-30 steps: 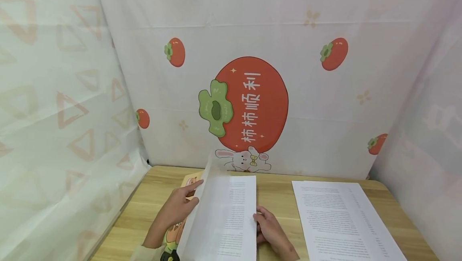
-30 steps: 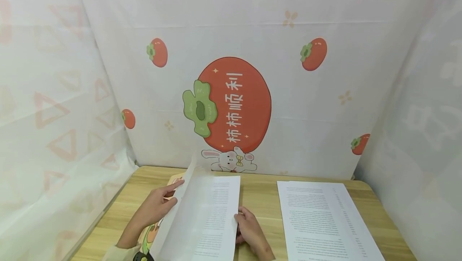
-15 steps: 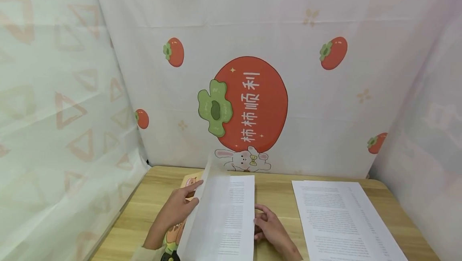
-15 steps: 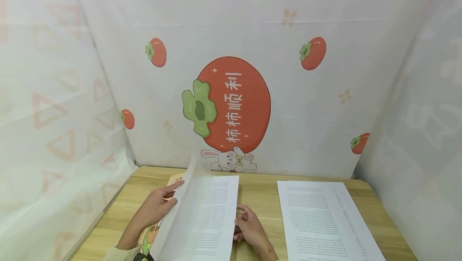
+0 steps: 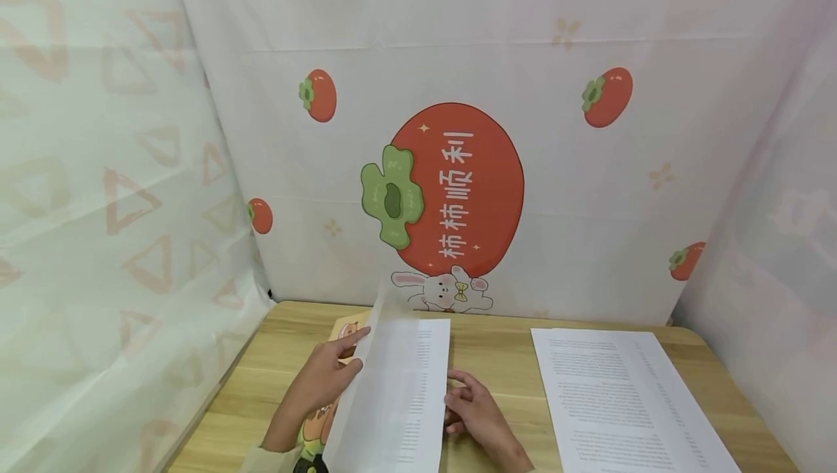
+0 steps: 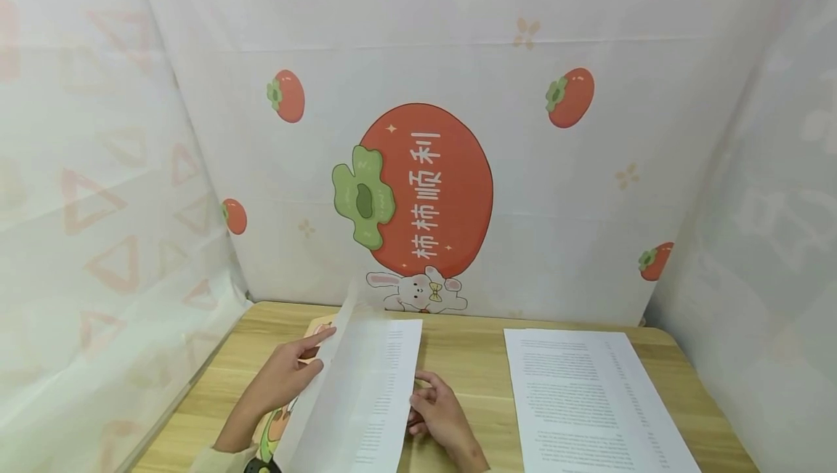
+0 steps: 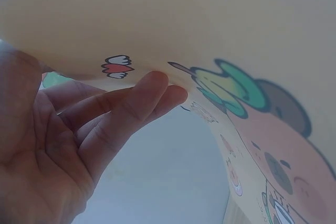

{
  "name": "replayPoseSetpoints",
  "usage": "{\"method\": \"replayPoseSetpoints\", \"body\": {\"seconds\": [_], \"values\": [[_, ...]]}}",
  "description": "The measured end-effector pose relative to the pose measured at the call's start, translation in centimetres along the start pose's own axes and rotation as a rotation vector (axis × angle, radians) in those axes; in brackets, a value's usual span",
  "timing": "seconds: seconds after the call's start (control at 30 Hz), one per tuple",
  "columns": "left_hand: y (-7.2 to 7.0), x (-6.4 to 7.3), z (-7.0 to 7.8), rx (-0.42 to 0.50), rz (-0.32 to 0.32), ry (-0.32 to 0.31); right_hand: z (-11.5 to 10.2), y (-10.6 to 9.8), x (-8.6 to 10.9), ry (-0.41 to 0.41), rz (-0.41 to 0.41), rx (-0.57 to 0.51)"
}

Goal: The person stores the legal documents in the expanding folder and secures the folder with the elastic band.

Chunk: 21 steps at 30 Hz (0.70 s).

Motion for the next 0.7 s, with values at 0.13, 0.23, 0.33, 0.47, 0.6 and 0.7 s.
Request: {"method": "replayPoseSetpoints", "body": {"seconds": [0.13,0.23,0.33,0.47,0.6,0.7], "values": [[0.2,-0.1,0.0,0.011,0.002,0.02,0.2,0.5,-0.2,-0.013,-0.008,-0.007],[0.4,-0.1,0.1,0.016,-0.014,0.036,0.4,0.8,-0.4,-0.017,-0.017,-0.007],[0.5,-0.1,0.1,0.011,-0.022,0.039,0.6,1.1,-0.5,-0.024,-0.021,-0.002],[0.4,0.0,0.2,0.013,-0.019,0.035,0.9,1.4,-0.8,-0.025,-0.016,-0.004],[0.2,0.1,0.2,0.025,-0.028,0.028,1.0,1.9,-1.1,-0.025,-0.026,-0.006],[0.1,0.2,0.2,0.028,-0.031,0.022,1.1,2.3,-1.3,-0.026,-0.038,0.0]]}}
Point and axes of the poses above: each hand's wrist, its own x-axis away from the middle knuckle, its own y-axis out of the palm, z = x × y, the point moved 3 cm from there along -x, towards the middle knuckle, and after that the axes turned 13 degrees about -x, right-handed, at the moved point
